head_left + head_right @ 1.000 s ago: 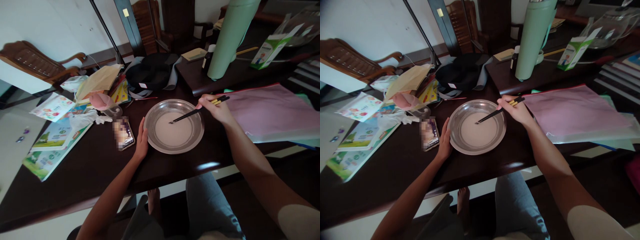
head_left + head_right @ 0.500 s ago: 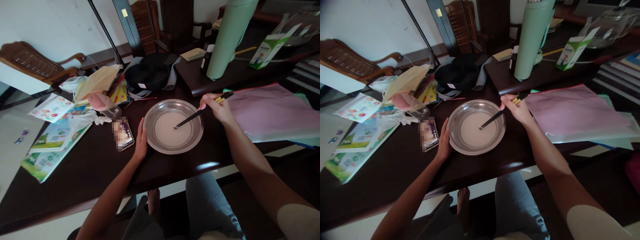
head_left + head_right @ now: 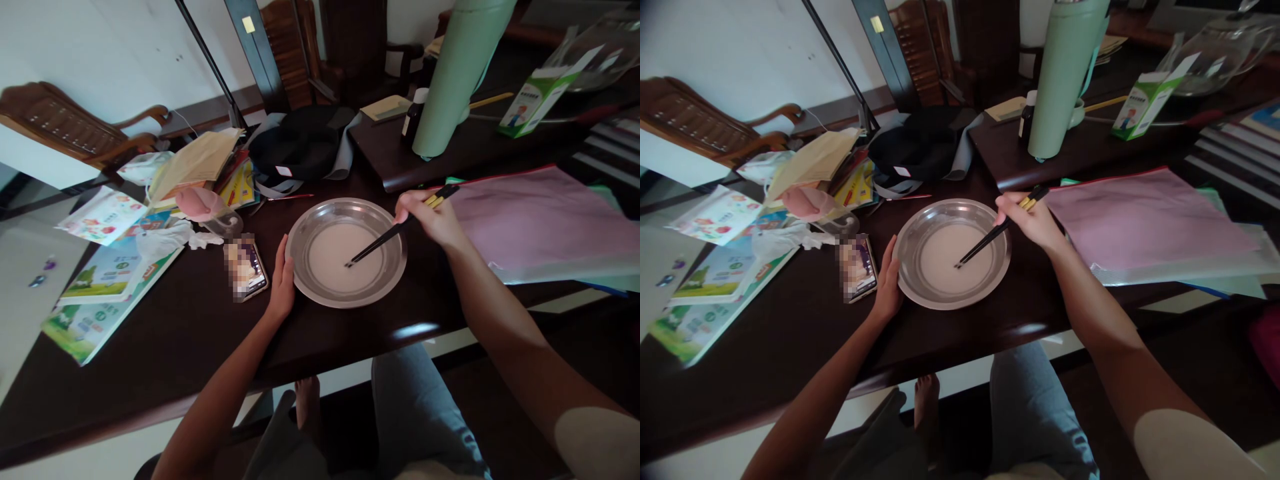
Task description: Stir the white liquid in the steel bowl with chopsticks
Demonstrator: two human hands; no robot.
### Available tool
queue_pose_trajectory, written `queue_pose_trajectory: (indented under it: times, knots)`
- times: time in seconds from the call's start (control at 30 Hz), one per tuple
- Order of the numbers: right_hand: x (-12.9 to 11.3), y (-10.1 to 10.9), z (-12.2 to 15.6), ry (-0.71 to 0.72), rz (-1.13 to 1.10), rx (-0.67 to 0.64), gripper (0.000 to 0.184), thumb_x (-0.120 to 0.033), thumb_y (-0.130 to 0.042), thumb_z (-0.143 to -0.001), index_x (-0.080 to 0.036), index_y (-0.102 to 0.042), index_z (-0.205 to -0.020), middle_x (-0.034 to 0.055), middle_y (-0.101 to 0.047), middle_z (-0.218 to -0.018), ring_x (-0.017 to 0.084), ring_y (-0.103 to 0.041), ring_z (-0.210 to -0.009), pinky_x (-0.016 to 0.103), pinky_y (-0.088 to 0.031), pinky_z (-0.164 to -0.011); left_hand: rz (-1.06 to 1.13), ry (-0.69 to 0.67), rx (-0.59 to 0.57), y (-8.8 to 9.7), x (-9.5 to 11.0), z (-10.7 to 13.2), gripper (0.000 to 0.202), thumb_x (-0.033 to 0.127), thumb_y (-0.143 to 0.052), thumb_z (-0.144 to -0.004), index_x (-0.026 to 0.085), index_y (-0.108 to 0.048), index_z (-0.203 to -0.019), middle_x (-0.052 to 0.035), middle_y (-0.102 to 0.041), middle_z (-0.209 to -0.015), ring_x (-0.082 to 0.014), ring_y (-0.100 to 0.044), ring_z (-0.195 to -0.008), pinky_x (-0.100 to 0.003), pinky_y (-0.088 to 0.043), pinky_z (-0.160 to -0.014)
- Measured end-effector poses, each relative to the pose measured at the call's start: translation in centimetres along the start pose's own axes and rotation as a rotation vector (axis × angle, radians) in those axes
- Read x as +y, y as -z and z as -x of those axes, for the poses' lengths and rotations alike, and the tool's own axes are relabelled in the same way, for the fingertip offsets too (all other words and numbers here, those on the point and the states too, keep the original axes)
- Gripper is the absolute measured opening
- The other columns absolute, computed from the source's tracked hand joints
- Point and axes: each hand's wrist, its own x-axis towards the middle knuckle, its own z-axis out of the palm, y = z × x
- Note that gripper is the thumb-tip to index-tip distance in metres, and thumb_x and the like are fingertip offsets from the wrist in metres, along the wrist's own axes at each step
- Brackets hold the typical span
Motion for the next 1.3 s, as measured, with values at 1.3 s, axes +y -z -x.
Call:
queue_pose_trajectory:
  times: [1.3]
  knots:
    - [-0.42, -0.34, 0.19, -0.019, 0.038, -0.074, 0.041, -0.053, -0.057, -0.088, -0.023, -0.067, -0.062, 0.0015, -0.066, -0.064, 0.016, -0.063, -0.066, 0.031, -0.046, -0.067, 0.021, 0.011, -0.005, -0.01, -0.05, 0.02, 0.058, 0.052, -0.041, -0.095, 0.031, -0.035, -0.149, -0.0021, -0.031, -0.161, -0.0214, -0.027, -0.149, -0.041, -0.018, -0.123]
